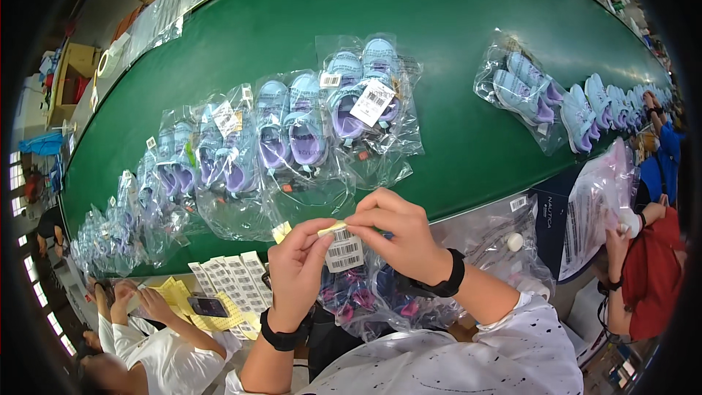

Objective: The person applies barcode labels to plastic-wrapped pairs of slippers on a green conveyor belt. They peel individual labels from a sheet and stick them onto the packaging of light blue and purple slippers, moving the labeled items along the belt.

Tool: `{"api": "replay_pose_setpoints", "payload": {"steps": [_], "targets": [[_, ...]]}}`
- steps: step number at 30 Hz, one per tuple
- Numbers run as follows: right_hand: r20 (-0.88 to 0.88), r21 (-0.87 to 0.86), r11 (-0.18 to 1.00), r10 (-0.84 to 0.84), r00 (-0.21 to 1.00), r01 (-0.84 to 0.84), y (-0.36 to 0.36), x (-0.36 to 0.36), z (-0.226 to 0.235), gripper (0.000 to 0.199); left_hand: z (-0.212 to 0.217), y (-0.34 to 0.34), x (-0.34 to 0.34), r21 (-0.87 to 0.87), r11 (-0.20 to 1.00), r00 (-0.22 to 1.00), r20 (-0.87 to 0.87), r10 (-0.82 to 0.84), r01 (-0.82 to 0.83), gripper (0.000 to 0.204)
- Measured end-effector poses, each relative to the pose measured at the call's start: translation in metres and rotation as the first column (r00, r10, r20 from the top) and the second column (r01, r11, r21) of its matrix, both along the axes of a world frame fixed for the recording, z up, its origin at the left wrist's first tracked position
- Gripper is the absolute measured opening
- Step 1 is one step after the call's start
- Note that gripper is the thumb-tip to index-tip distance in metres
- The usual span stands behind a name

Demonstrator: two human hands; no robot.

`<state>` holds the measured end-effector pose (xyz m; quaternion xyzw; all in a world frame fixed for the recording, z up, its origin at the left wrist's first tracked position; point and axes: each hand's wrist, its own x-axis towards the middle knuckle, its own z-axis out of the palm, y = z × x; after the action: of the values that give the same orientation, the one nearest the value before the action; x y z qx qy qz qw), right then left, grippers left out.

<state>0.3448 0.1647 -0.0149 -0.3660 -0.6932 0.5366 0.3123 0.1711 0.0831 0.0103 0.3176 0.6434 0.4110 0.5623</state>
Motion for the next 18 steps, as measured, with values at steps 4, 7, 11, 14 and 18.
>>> {"api": "replay_pose_setpoints", "payload": {"steps": [4,7,11,14,18], "targets": [[0.014,0.272,0.962,-0.043,0.999,0.038,0.002,0.0,0.004,0.012,0.003,0.011,0.015,-0.036,0.996,0.983,0.162,0.084,-0.079,0.037],[-0.079,0.319,0.94,-0.103,0.992,0.123,0.014,0.005,0.012,0.011,-0.005,0.01,0.011,-0.059,0.998,0.997,0.081,0.019,-0.014,0.045],[-0.126,-0.224,0.86,-0.492,0.862,0.458,0.095,0.014,-0.014,0.013,-0.005,0.008,0.0,-0.113,0.985,0.992,0.002,0.13,-0.129,0.046],[-0.044,-0.323,0.686,-0.699,0.714,0.652,0.198,0.072,-0.112,0.048,-0.006,0.016,0.01,-0.095,0.995,0.999,0.01,0.045,-0.044,0.045],[0.067,-0.516,0.65,-0.618,0.783,0.557,0.255,0.045,-0.145,0.071,-0.014,0.017,0.017,-0.063,0.994,0.995,0.04,0.096,-0.094,0.044]]}}
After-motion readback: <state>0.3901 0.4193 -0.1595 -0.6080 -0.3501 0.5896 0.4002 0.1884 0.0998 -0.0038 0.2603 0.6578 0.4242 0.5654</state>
